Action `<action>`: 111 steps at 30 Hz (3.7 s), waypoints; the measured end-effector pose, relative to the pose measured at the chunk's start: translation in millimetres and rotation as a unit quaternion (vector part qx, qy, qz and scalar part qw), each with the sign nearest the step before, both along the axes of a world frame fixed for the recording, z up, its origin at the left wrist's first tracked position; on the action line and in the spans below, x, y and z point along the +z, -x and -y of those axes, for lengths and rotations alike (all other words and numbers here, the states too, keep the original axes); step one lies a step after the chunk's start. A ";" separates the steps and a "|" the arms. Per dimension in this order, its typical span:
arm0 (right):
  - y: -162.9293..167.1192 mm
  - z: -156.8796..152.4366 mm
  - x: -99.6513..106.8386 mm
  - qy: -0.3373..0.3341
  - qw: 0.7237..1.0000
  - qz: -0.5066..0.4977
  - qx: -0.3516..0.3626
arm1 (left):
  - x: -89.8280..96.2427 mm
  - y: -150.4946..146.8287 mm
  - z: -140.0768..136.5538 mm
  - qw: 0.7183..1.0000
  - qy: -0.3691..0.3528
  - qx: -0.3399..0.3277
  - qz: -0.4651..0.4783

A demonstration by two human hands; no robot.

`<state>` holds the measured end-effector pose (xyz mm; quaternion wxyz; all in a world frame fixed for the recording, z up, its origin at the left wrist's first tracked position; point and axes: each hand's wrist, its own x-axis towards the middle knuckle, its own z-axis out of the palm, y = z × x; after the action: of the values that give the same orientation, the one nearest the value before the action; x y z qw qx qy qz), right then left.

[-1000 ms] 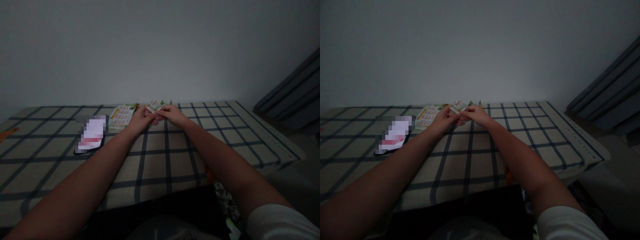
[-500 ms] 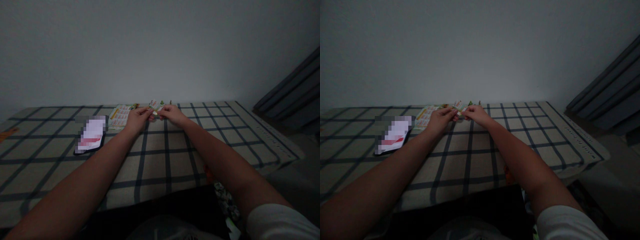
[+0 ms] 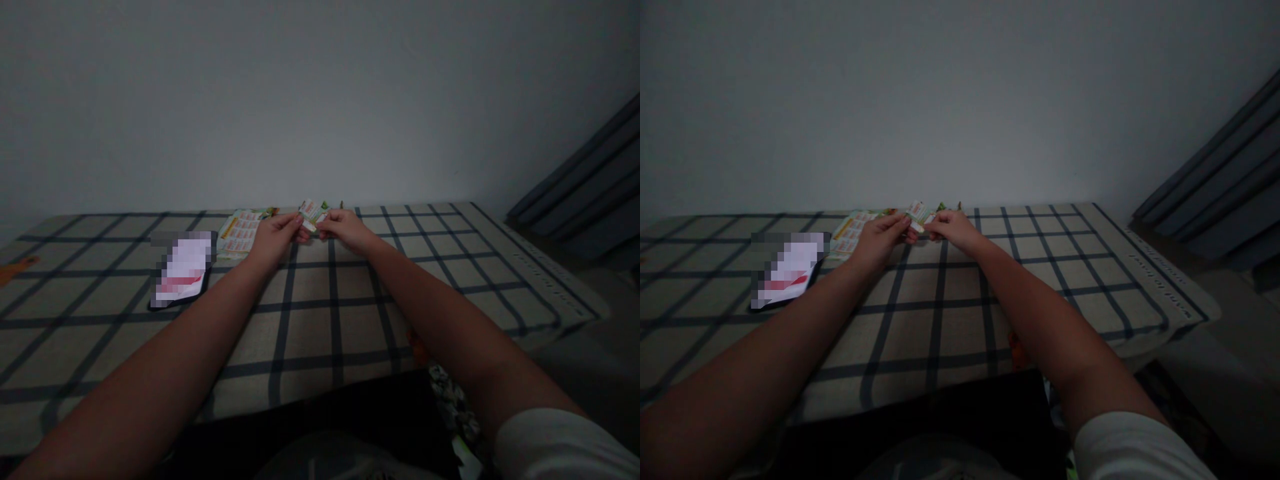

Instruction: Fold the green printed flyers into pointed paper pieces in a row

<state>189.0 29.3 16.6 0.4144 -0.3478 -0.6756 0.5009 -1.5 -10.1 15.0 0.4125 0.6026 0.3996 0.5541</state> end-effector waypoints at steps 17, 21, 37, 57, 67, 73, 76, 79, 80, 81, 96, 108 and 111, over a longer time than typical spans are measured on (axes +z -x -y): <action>1.5 6.4 1.6 0.011 0.996 0.056 0.067 | 1.0 0.9 1.4 0.995 -0.029 0.048 -0.086; -0.3 8.6 4.2 0.016 0.995 0.061 0.074 | -1.0 -0.3 1.6 0.997 -0.023 0.036 -0.070; 0.0 8.9 4.2 0.017 0.995 0.054 0.083 | 1.2 -2.1 5.3 0.999 -0.016 0.024 -0.046; 4.4 5.9 4.2 0.073 0.996 0.000 0.041 | 0.0 -2.7 -0.6 0.999 0.042 -0.005 -0.005; 5.6 4.6 1.4 0.025 0.999 0.037 0.005 | 0.1 -3.0 -1.5 0.997 0.069 -0.007 0.032; 3.7 4.5 -2.1 -0.074 0.997 -0.011 -0.028 | -4.0 0.7 -9.0 0.989 0.125 -0.017 0.077; 1.1 4.0 -1.0 -0.140 0.990 0.016 -0.001 | -5.0 1.5 -9.9 0.984 0.155 -0.015 0.087; -1.5 2.2 -1.1 -0.185 0.980 0.067 0.037 | -4.4 1.3 -8.7 0.979 0.179 -0.024 0.091; -2.2 1.2 -1.7 -0.190 0.978 0.079 0.044 | -3.9 1.1 -8.2 0.978 0.186 -0.026 0.093; -2.8 0.2 -2.5 -0.192 0.977 0.087 0.045 | -3.5 0.8 -7.7 0.976 0.193 -0.028 0.094; -5.4 -4.3 -4.6 -0.226 0.969 0.099 -0.017 | -3.9 -2.6 -3.6 0.974 0.186 -0.082 0.103; -6.9 -7.2 -4.2 -0.288 0.947 0.129 -0.061 | -4.6 -3.2 -1.6 0.972 0.178 -0.118 0.095; -7.7 -6.8 -2.3 -0.289 0.946 0.131 -0.071 | -4.5 -3.6 -1.0 0.972 0.168 -0.129 0.103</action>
<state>196.8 36.1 14.3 0.4391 -0.3229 -0.8132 0.2039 2.2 -9.1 10.5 0.6146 0.5109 0.3612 0.4804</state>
